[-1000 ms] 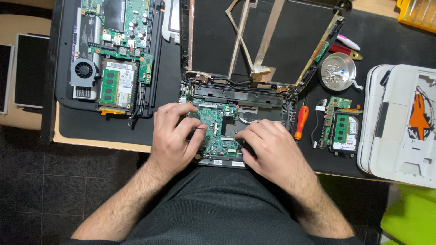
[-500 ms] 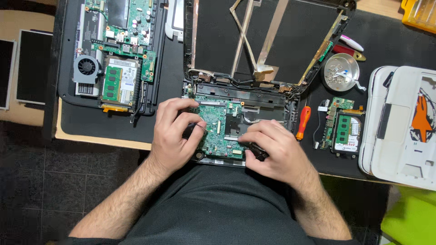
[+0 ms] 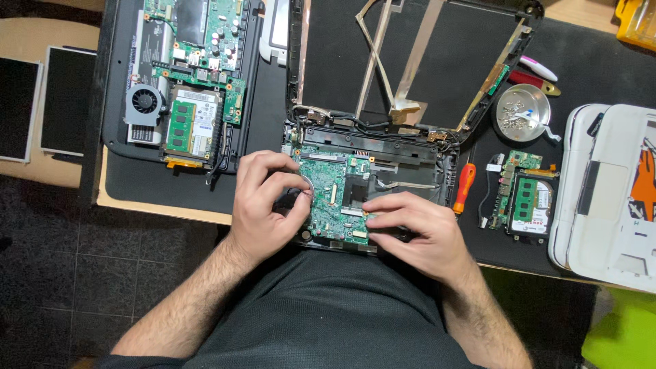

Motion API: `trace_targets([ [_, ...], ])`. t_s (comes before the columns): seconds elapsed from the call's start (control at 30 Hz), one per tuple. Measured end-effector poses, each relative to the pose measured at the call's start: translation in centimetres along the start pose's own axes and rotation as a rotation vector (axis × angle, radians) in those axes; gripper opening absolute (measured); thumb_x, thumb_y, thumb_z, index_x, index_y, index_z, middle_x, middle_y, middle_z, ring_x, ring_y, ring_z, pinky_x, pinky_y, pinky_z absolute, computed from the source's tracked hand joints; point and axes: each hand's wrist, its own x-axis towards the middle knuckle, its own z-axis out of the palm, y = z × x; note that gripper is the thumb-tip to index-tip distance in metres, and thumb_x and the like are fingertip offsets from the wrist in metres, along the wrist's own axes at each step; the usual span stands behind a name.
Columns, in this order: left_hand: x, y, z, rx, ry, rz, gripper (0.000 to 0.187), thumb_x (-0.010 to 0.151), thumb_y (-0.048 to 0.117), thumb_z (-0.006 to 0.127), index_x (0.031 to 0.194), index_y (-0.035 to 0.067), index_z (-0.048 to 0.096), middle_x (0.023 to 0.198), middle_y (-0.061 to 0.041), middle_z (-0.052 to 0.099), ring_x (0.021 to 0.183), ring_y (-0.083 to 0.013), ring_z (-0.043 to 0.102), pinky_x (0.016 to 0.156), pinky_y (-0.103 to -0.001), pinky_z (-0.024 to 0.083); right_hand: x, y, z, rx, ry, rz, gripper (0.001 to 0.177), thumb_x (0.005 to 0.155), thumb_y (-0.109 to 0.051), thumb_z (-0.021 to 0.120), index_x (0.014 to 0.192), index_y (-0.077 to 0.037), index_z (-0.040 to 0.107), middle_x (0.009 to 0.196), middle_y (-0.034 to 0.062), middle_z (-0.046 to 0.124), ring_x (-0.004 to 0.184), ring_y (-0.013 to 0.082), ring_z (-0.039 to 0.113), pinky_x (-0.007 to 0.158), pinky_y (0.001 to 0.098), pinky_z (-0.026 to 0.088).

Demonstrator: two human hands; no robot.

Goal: The person uses a screwdriver to remove screws from a laptop motherboard and then lifts the board out of the chassis. They then proceed to remove screws from the laptop's cooling fan assembly.

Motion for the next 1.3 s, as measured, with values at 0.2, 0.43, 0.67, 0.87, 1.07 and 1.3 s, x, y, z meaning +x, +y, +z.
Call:
trace_targets([
  [0.2, -0.3, -0.4, -0.4, -0.046, -0.006, -0.036, 0.007, 0.105, 0.013, 0.088, 0.106, 0.018, 0.083, 0.123, -0.007, 0.076, 0.124, -0.0417, 0.075, 0.114, -0.058, 0.06, -0.3, 0.7, -0.7, 0.099, 0.045, 0.034, 0.018, 0.096, -0.001, 0.098, 0.111, -0.01, 0.096, 0.122, 0.0188, 0.096, 0.112, 0.0362, 0.095, 0.095, 0.0501, 0.076],
  [0.43, -0.1, -0.3, -0.9, -0.099, -0.026, -0.093, 0.005, 0.105, 0.014, 0.087, 0.106, 0.017, 0.084, 0.125, -0.008, 0.076, 0.125, -0.0417, 0.075, 0.112, -0.058, 0.06, -0.6, 1.0, -2.0, 0.076, 0.118, 0.006, 0.016, 0.097, 0.004, 0.096, 0.111, -0.003, 0.093, 0.121, 0.0244, 0.095, 0.112, 0.0396, 0.094, 0.096, 0.0507, 0.075],
  [0.67, -0.1, -0.2, -0.7, -0.08, -0.033, -0.075, 0.005, 0.103, 0.015, 0.088, 0.105, 0.019, 0.084, 0.128, -0.008, 0.076, 0.126, -0.0421, 0.074, 0.113, -0.058, 0.06, -2.8, 1.6, -4.5, 0.057, 0.167, 0.005, 0.012, 0.095, 0.001, 0.096, 0.106, 0.001, 0.092, 0.118, 0.0291, 0.094, 0.106, 0.0393, 0.094, 0.093, 0.0489, 0.075],
  [0.87, 0.8, 1.0, -1.0, 0.029, -0.051, 0.04, 0.009, 0.105, 0.011, 0.084, 0.113, 0.01, 0.082, 0.13, -0.013, 0.073, 0.125, -0.0368, 0.069, 0.115, -0.052, 0.056, -6.1, -0.5, -7.1, -0.077, 0.214, 0.102, 0.01, 0.102, -0.009, 0.087, 0.11, -0.003, 0.084, 0.129, 0.0295, 0.089, 0.12, 0.0359, 0.092, 0.11, 0.0407, 0.073],
  [1.07, 1.0, 2.0, -1.0, 0.039, -0.023, 0.064, 0.013, 0.115, 0.017, 0.08, 0.121, 0.007, 0.085, 0.126, -0.011, 0.076, 0.124, -0.0359, 0.07, 0.114, -0.052, 0.057, -10.2, 0.9, -8.5, -0.067, 0.33, 0.079, 0.013, 0.099, -0.013, 0.089, 0.108, -0.007, 0.082, 0.124, 0.0277, 0.088, 0.113, 0.0338, 0.093, 0.101, 0.0349, 0.073],
  [1.3, 0.7, 4.7, -2.4, -0.372, -0.093, -0.33, 0.043, 0.124, 0.034, 0.066, 0.15, 0.002, 0.077, 0.142, -0.012, 0.086, 0.102, -0.0164, 0.075, 0.093, -0.033, 0.068, -9.8, 3.6, -5.8, 0.101, 0.382, 0.067, 0.014, 0.098, -0.015, 0.093, 0.109, -0.014, 0.084, 0.123, 0.0216, 0.089, 0.114, 0.0278, 0.092, 0.105, 0.0327, 0.074],
])
